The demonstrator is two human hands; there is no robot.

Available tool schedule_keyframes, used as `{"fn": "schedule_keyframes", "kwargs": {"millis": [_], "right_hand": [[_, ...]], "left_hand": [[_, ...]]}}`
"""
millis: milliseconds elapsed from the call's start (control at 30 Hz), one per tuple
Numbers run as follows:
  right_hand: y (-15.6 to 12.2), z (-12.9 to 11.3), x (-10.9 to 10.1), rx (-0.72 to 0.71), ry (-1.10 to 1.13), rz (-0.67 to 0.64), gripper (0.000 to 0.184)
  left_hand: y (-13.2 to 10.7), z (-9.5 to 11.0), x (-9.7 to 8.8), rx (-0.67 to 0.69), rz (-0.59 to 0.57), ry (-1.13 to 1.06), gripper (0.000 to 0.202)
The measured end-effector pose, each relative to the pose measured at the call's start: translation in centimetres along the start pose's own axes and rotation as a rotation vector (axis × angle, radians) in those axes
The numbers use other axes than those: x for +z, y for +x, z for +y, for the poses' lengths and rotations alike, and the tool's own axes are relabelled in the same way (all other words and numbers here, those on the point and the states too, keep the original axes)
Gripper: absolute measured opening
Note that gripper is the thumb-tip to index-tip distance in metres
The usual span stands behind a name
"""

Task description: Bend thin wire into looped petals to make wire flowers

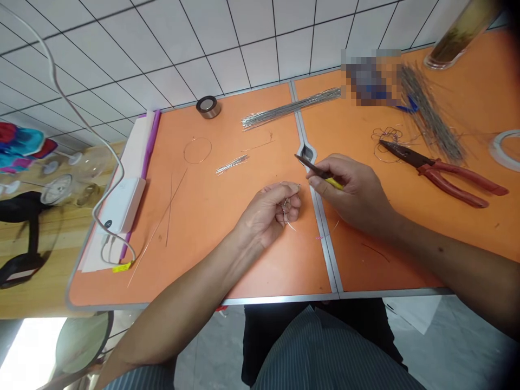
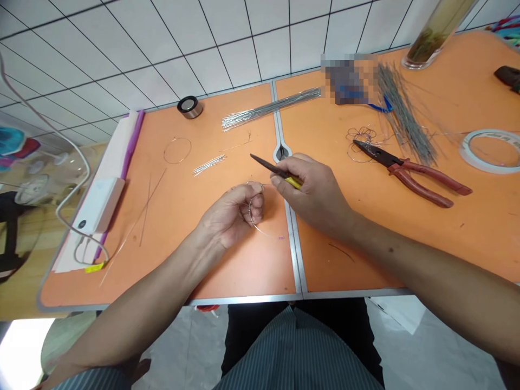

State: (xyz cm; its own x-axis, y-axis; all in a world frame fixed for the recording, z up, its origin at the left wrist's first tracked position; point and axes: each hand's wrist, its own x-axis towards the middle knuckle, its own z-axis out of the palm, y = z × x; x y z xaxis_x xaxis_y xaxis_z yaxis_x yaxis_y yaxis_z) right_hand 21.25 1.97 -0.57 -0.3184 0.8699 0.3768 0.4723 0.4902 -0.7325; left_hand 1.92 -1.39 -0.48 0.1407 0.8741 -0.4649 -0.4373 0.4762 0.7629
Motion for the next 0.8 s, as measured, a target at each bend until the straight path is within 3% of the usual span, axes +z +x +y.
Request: {"fn": "schedule_keyframes", "kwargs": {"millis": [133, 267, 367, 533, 667, 800], "right_hand": [[0.2, 1.4, -1.3, -0.269, -0.331, 0.061, 0.017], [0.2, 1.7, -2.8, -0.383, -0.587, 0.075, 0.033], [0.0, 1.4, -3.5, -0.385, -0.677, 0.032, 0.040], [-0.3, 0.6, -3.4, -0.273, -0.639, -0.077, 0.049], [-0.4, 0.3, -3.2, -0.340, -0.783, -0.108, 0.052], [-0.4, 0.4, -3.1, -0.342, -0.781, -0.107, 0.053]], "left_hand": [[0.0, 0.3, -0.2, 0.064, 0.023, -0.011, 0.020], [0.0, 0.7, -0.3, 0.117, 0.067, -0.042, 0.015], [0.0, 0.8, -0.4, 0.132, 0.061, -0.037, 0.016], [-0.1, 0.7, -0.3, 0.120, 0.065, 0.000, 0.020], [-0.2, 0.6, 0.0, 0.113, 0.066, 0.012, 0.022], [-0.3, 0.6, 0.1, 0.110, 0.071, 0.015, 0.022]]}}
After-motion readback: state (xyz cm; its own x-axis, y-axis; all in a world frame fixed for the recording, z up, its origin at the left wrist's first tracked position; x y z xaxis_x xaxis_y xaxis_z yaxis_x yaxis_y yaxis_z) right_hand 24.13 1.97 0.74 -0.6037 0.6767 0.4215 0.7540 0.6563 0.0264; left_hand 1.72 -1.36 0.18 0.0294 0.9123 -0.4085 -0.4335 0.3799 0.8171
